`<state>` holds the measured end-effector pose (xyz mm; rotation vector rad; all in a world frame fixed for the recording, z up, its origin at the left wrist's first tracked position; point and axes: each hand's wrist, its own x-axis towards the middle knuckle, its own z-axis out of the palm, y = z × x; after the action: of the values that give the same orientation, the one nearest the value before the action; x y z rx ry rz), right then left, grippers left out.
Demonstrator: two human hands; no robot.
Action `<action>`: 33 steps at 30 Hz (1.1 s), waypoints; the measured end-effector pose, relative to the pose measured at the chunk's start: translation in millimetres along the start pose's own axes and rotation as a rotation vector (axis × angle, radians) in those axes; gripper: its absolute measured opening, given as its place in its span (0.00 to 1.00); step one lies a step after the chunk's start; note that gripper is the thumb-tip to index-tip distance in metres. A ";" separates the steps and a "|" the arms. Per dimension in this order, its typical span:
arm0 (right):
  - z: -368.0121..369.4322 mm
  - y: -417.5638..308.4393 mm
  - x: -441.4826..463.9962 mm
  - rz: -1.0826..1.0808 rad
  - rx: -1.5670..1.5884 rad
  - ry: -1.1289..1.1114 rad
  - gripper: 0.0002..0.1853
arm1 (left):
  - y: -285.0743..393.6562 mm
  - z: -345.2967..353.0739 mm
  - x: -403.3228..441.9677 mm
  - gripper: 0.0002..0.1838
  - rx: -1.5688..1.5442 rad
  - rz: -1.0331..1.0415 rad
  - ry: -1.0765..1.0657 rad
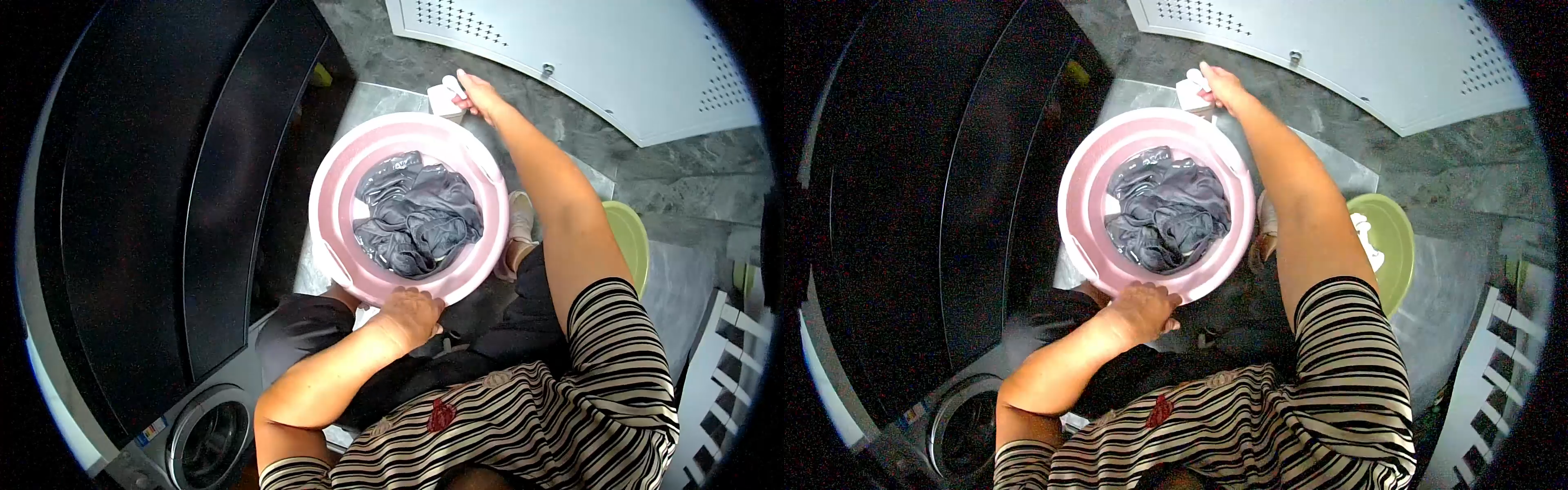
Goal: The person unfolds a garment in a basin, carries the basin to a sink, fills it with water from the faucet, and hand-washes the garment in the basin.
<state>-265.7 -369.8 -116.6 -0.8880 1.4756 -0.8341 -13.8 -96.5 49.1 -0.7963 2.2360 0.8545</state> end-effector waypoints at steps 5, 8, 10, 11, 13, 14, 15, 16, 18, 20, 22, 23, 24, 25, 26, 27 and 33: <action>10.4 -3.4 13.5 0.093 0.088 -0.248 0.21 | -33.8 -2.5 20.0 0.20 -0.102 0.051 0.101; 0.9 3.4 16.5 0.107 0.311 -0.322 0.19 | -56.3 -14.5 26.9 0.20 -0.020 0.013 0.245; 0.5 2.8 13.1 0.122 0.352 -0.341 0.20 | -70.9 -12.3 32.6 0.20 -0.003 -0.015 0.268; 1.8 3.1 10.1 0.136 0.388 -0.369 0.21 | -75.8 -8.9 35.5 0.20 0.013 -0.027 0.255; 6.3 6.3 7.6 0.107 0.375 -0.335 0.22 | -75.9 -9.2 35.7 0.19 0.038 -0.044 0.205; 7.9 6.4 7.5 0.079 0.362 -0.305 0.23 | -75.3 -10.6 36.2 0.18 0.062 -0.065 0.155; 8.3 6.6 8.3 0.080 0.364 -0.303 0.23 | -75.2 -9.9 36.1 0.18 0.063 -0.064 0.153; 7.5 6.5 8.8 0.081 0.376 -0.310 0.23 | -74.6 -7.4 36.0 0.17 0.057 -0.030 0.164; 6.2 7.1 10.5 0.082 0.386 -0.319 0.24 | -72.5 -7.4 36.1 0.17 0.048 0.003 0.178; 6.1 8.7 12.5 0.086 0.395 -0.321 0.24 | -68.8 -10.3 34.5 0.17 0.018 0.009 0.159; 5.6 8.9 12.1 0.091 0.396 -0.322 0.24 | -65.9 -9.1 32.9 0.17 0.021 -0.005 0.179; 5.6 9.2 12.3 0.096 0.399 -0.317 0.24 | -65.3 -8.3 32.1 0.17 0.029 -0.015 0.196; 6.4 8.9 11.8 0.096 0.397 -0.323 0.24 | -65.8 -6.0 31.1 0.17 0.026 -0.020 0.197; 6.9 8.3 12.0 0.093 0.381 -0.302 0.24 | -67.1 -3.0 31.3 0.18 0.008 0.016 0.235; 7.7 8.0 12.5 0.090 0.365 -0.281 0.24 | -68.0 -0.1 31.8 0.19 -0.010 0.052 0.272; 9.2 8.1 12.7 0.087 0.337 -0.240 0.24 | -68.3 2.4 33.5 0.19 -0.016 0.048 0.270; 13.2 13.5 15.0 0.071 0.249 -0.145 0.17 | -63.2 9.0 35.8 0.18 0.053 0.022 0.264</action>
<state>-254.2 -377.1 -136.5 -0.6910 1.2391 -0.8616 10.9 -139.7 -4.5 -0.9055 2.4899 0.7320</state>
